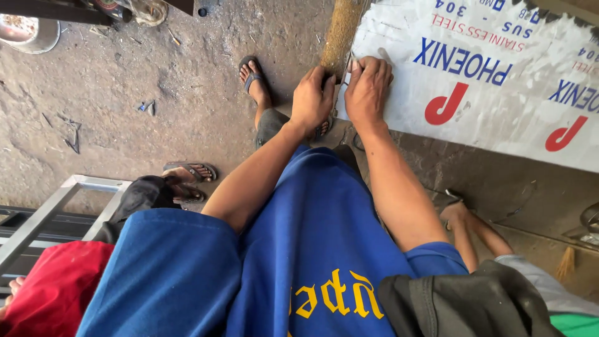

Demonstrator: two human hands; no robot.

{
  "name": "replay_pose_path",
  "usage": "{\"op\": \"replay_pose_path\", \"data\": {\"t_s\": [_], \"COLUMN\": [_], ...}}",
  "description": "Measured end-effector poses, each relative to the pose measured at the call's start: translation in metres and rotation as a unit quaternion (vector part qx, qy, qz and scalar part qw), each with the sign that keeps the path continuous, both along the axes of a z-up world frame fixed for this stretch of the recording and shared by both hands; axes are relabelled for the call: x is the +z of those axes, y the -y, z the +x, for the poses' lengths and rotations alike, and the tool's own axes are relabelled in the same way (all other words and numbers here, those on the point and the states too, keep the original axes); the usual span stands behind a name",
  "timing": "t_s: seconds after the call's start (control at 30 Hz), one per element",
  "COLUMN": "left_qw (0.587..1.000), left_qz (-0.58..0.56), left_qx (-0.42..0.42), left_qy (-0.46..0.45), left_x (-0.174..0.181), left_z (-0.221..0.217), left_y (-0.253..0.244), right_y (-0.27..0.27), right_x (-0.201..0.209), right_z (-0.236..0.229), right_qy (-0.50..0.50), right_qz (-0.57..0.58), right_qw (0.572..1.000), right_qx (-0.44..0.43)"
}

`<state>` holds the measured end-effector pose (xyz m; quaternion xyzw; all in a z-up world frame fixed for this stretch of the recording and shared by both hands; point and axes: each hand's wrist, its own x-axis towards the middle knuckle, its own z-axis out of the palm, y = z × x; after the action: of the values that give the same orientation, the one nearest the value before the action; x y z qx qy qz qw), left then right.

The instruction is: Peeling off the protective plastic film from a stainless steel sheet using hands and a small metal scrap.

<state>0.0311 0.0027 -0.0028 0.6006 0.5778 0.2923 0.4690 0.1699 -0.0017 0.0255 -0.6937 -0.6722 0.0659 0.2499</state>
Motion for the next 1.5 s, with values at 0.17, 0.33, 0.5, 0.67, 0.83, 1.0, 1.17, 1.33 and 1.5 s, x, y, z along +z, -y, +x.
{"op": "replay_pose_path", "data": {"t_s": [0.17,0.33,0.5,0.67,0.83,1.0,1.17,1.33,1.5], "left_qw": [0.999,0.998,0.998,0.999,0.999,0.998,0.997,0.996,0.996], "left_qz": [-0.044,-0.042,-0.049,-0.05,-0.041,-0.057,-0.075,-0.078,-0.072], "left_qx": [0.024,0.032,0.025,0.009,0.002,0.02,0.03,0.032,0.047], "left_qy": [0.005,0.024,0.016,0.008,0.01,0.011,0.013,0.011,-0.002], "left_x": [-0.004,-0.001,0.002,-0.001,0.001,0.008,0.005,0.002,-0.005], "left_z": [0.004,0.004,0.002,0.008,0.003,-0.011,-0.017,-0.025,-0.031], "left_y": [0.01,0.014,0.011,0.007,0.006,0.011,0.019,0.025,0.03], "right_y": [-0.001,-0.009,-0.01,-0.013,-0.012,-0.01,-0.011,-0.013,-0.016], "right_x": [-0.001,0.02,0.001,-0.013,-0.019,-0.003,-0.002,0.003,-0.025], "right_z": [0.003,-0.011,-0.005,0.012,0.019,0.027,0.005,-0.014,0.007], "right_qy": [-0.056,-0.013,0.051,0.109,0.046,-0.062,-0.076,0.04,0.079], "right_qz": [-0.041,-0.018,-0.059,-0.099,-0.119,-0.091,-0.075,-0.005,-0.081], "right_qw": [0.997,0.998,0.995,0.989,0.992,0.994,0.993,0.995,0.991], "right_qx": [-0.028,-0.066,-0.061,-0.012,0.009,-0.014,-0.049,-0.09,-0.075]}}
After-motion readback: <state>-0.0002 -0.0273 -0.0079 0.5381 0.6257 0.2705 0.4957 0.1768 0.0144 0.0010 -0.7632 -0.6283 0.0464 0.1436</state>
